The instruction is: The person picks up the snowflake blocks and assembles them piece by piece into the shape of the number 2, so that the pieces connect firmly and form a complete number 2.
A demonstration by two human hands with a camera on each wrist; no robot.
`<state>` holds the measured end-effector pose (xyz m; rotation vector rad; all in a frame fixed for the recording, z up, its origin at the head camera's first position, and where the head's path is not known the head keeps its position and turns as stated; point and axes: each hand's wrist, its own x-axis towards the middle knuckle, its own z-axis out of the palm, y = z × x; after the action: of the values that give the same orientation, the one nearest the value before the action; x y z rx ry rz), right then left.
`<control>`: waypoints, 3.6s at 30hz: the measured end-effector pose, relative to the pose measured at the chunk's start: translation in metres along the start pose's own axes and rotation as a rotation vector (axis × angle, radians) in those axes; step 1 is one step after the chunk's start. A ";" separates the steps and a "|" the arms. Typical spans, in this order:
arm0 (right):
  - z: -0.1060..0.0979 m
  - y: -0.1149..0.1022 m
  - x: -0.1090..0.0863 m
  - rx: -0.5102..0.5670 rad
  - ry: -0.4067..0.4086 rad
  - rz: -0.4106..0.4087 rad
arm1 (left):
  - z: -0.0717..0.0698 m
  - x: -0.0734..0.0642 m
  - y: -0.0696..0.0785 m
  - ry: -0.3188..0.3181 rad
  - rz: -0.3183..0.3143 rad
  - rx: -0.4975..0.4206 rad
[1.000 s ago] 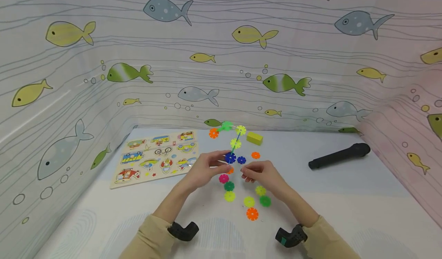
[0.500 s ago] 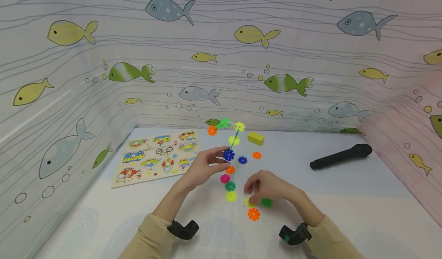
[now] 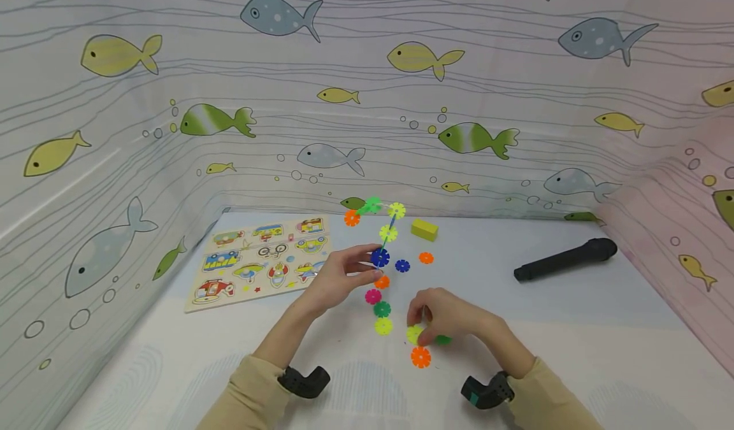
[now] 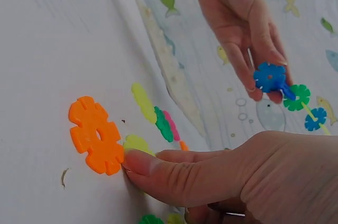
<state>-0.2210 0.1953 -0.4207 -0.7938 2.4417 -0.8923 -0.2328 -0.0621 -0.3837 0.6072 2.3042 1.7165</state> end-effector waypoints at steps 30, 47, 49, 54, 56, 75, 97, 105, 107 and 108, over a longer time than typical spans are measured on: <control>0.013 -0.033 0.006 0.386 0.289 0.008 | 0.010 0.000 -0.001 -0.031 -0.009 -0.073; 0.017 -0.037 0.007 0.504 0.267 0.022 | 0.016 0.000 -0.001 -0.040 0.014 -0.064; 0.017 -0.036 0.007 0.547 0.262 0.020 | 0.016 0.000 -0.001 -0.035 0.012 -0.061; 0.017 -0.033 0.008 0.721 0.237 0.022 | 0.017 0.000 -0.001 -0.020 0.012 -0.070; 0.017 -0.033 0.008 0.772 0.226 0.012 | 0.017 0.000 -0.001 -0.016 0.013 -0.078; 0.022 -0.038 0.008 0.596 0.352 0.041 | 0.017 0.001 -0.003 -0.024 0.022 -0.053; 0.019 -0.040 0.005 0.704 0.344 0.055 | 0.017 0.001 -0.004 -0.081 0.051 0.008; 0.015 -0.037 0.005 0.626 0.341 0.056 | 0.018 0.000 -0.002 -0.065 0.027 0.034; 0.014 -0.037 0.005 0.603 0.380 0.073 | 0.018 0.000 -0.002 -0.060 0.031 0.034; 0.013 -0.037 0.005 0.600 0.407 0.085 | 0.018 0.000 -0.002 -0.059 0.033 0.033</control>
<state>-0.2037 0.1627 -0.4056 -0.3063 2.2814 -1.7706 -0.2261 -0.0470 -0.3910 0.6959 2.2988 1.6543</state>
